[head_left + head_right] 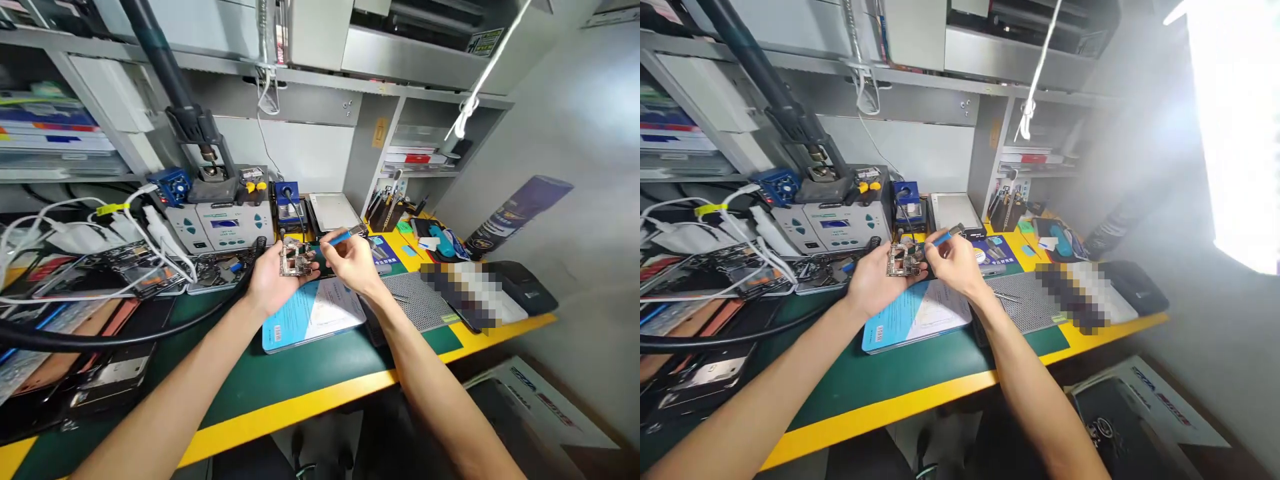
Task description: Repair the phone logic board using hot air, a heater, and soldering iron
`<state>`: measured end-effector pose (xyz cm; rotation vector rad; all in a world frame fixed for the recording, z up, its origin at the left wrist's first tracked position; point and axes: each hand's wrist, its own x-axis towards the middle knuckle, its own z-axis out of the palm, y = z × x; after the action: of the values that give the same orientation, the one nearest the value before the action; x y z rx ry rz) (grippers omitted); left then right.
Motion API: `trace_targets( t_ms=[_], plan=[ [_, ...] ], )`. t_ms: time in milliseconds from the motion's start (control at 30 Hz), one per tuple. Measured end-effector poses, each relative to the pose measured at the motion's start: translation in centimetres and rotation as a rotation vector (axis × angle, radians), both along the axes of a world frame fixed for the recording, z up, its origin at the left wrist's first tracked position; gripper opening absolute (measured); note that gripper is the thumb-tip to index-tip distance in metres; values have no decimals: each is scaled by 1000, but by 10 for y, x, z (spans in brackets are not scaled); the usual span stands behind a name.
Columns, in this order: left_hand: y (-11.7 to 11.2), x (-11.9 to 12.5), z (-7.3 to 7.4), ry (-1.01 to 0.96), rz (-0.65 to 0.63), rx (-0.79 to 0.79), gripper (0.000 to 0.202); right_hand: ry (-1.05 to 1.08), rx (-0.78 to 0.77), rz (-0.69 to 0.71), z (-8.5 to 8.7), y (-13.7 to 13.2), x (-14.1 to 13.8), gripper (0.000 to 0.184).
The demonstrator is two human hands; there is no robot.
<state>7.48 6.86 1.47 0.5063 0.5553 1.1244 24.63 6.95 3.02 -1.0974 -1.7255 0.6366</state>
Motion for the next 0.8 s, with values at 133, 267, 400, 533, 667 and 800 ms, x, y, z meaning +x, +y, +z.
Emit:
trace_targets(
  t_ms=[133,267,400,533,667,800],
  plan=[
    [-1,1,1,65,8,29,42,77,-13,42,-1,-1,0,8],
    [-1,4,2,109,48,72,39,28,-44,47,-2,0,1,8],
    [-1,6,3,141,46,80,40,7,-21,-68,0,1,3,8],
    [-2,7,3,156,63,70,44,46,-28,-23,0,0,3,4],
    [-4,8,6,141,99,10,43,-4,-78,55,0,-1,3,5],
    [-4,9,5,141,81,32,45,-109,-91,92,-1,-1,3,7]
  ],
)
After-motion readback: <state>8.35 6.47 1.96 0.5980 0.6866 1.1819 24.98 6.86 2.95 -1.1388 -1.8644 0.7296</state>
